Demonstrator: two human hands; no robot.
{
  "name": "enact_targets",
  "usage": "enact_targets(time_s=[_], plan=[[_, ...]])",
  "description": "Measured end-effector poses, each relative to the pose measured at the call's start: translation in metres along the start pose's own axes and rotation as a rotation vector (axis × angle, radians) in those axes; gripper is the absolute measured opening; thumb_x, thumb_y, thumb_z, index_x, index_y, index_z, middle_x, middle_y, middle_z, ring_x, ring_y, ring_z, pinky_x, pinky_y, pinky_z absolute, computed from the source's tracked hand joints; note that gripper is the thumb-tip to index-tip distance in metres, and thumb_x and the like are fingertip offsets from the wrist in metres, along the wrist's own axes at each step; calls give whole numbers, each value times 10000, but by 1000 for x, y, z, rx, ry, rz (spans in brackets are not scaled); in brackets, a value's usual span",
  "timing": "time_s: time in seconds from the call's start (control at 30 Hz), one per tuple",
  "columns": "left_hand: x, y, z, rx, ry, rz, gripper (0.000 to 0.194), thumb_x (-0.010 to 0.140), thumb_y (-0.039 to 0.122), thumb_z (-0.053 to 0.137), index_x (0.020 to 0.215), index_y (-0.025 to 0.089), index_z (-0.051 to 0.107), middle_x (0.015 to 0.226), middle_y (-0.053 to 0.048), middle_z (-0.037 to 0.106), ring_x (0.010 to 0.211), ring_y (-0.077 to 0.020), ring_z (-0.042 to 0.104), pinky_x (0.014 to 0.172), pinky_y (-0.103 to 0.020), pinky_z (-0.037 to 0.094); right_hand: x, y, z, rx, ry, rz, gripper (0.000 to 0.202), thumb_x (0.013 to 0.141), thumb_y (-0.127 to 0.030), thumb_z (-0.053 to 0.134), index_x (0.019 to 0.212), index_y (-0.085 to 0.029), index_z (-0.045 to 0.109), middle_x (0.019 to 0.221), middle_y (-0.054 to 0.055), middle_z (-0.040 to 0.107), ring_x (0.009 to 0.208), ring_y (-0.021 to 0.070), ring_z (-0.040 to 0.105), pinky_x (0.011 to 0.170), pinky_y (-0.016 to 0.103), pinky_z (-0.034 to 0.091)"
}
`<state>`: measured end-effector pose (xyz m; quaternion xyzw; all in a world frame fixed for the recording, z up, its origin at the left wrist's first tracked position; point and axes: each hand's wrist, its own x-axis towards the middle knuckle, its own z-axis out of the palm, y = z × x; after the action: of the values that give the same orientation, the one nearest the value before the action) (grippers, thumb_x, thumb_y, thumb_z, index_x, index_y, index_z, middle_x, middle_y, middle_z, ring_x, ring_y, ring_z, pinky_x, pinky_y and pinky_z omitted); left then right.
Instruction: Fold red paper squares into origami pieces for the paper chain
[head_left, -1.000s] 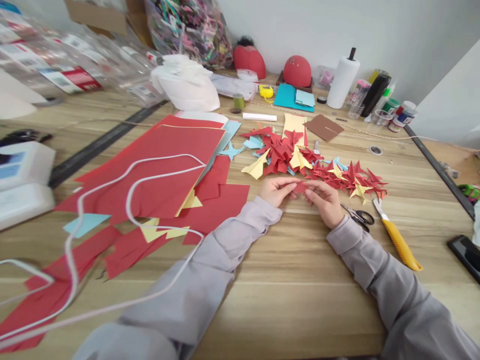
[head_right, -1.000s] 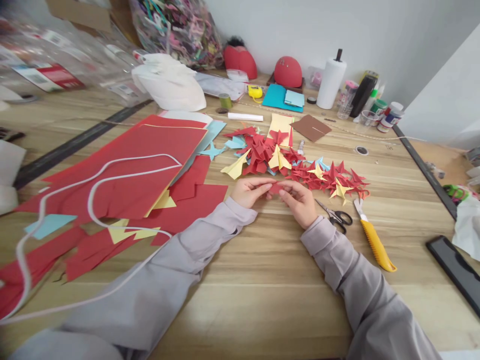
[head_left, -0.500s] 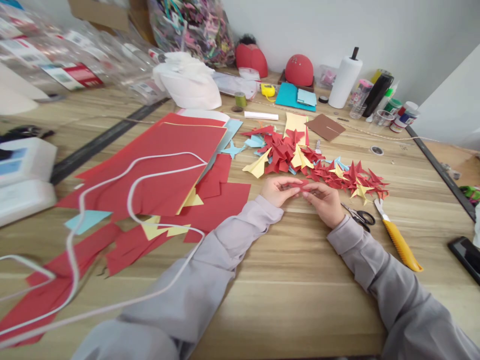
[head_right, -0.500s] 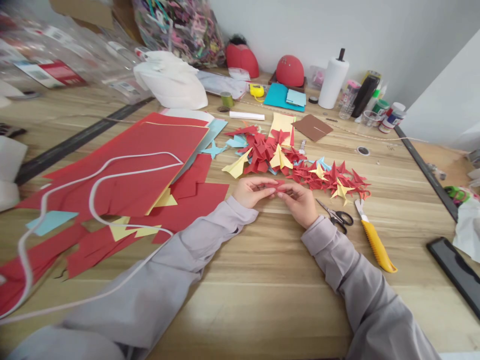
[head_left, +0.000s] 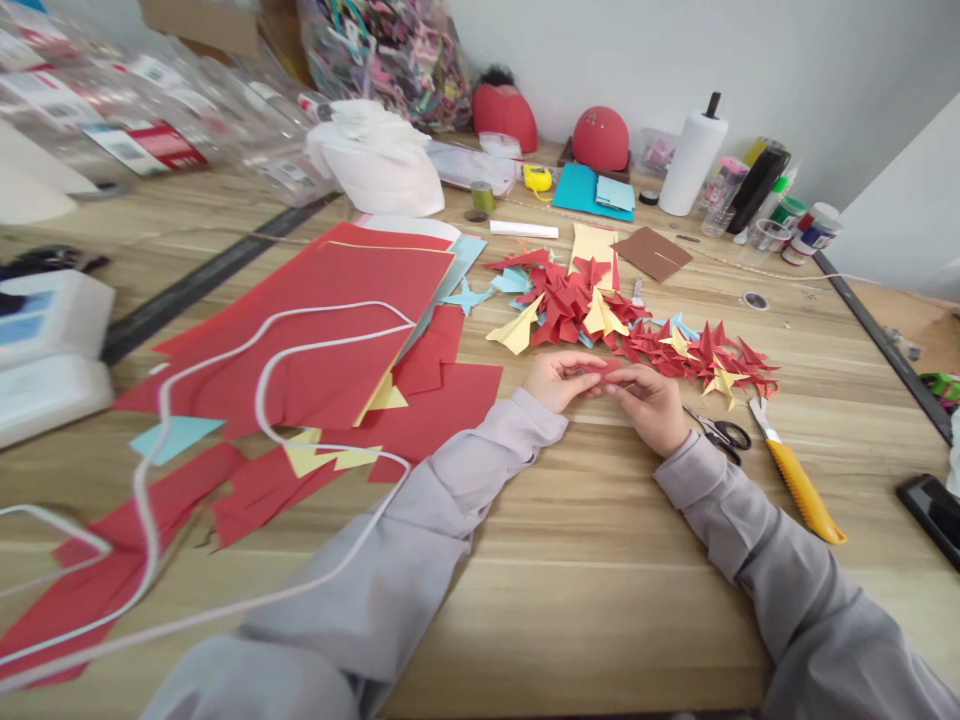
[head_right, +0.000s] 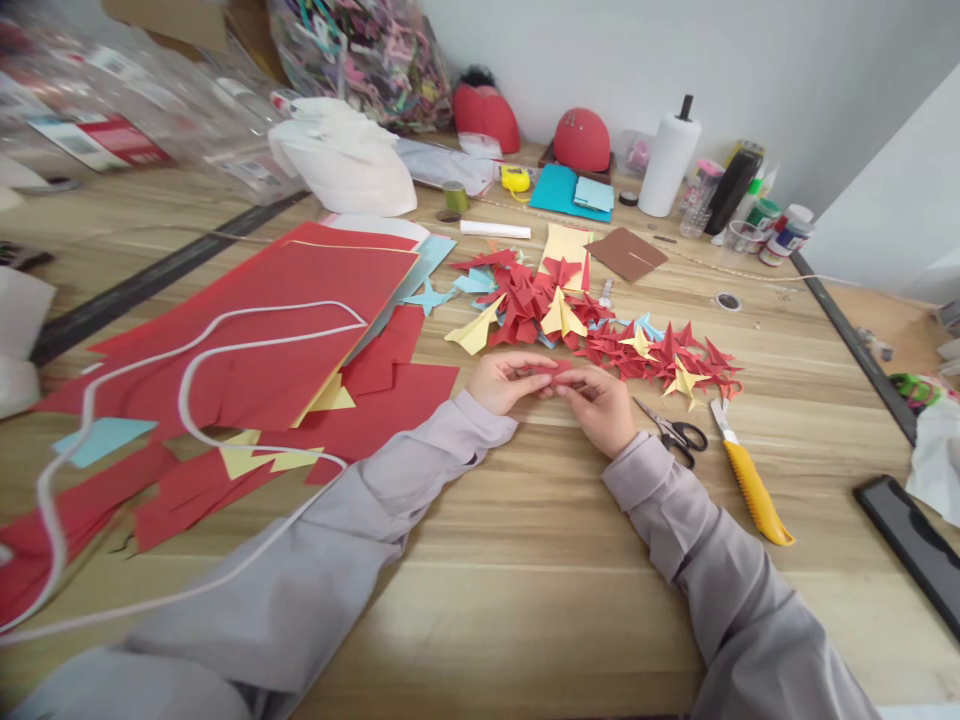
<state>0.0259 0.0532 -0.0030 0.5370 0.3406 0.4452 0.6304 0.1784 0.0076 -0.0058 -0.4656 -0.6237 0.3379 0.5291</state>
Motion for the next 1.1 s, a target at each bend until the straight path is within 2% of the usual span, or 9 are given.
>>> enact_targets(time_s=[0.27, 0.63, 0.87, 1.1], plan=[[0, 1, 0, 41, 21, 29, 236, 586, 227, 726, 792, 117, 689, 622, -19, 672, 520, -122, 614, 591, -275, 527, 0, -1, 0, -19, 2, 17, 141, 728, -339, 675, 795, -214, 683, 798, 37, 651, 717, 154, 603, 673, 301, 494], [-1, 2, 1, 67, 33, 30, 216, 587, 186, 722, 785, 104, 694, 637, -41, 683, 518, -130, 627, 572, -267, 531, 2, -1, 0, 42, -10, 123, 212, 693, -401, 692, 752, -198, 669, 777, 37, 680, 723, 164, 616, 700, 309, 491], [0, -2, 1, 81, 21, 54, 226, 569, 210, 736, 763, 105, 690, 667, -54, 691, 526, -134, 629, 556, -269, 531, 3, -3, -2, 42, 23, 190, 262, 687, -431, 688, 735, -176, 644, 668, 6, 638, 591, 119, 549, 595, 265, 451], [-3, -3, 5, 59, 28, 67, 228, 559, 230, 739, 752, 115, 701, 716, -64, 709, 585, -143, 641, 609, -291, 556, 4, -1, -2, 91, 62, 259, 296, 648, -449, 719, 692, -173, 623, 613, 0, 619, 551, 112, 535, 547, 251, 429]])
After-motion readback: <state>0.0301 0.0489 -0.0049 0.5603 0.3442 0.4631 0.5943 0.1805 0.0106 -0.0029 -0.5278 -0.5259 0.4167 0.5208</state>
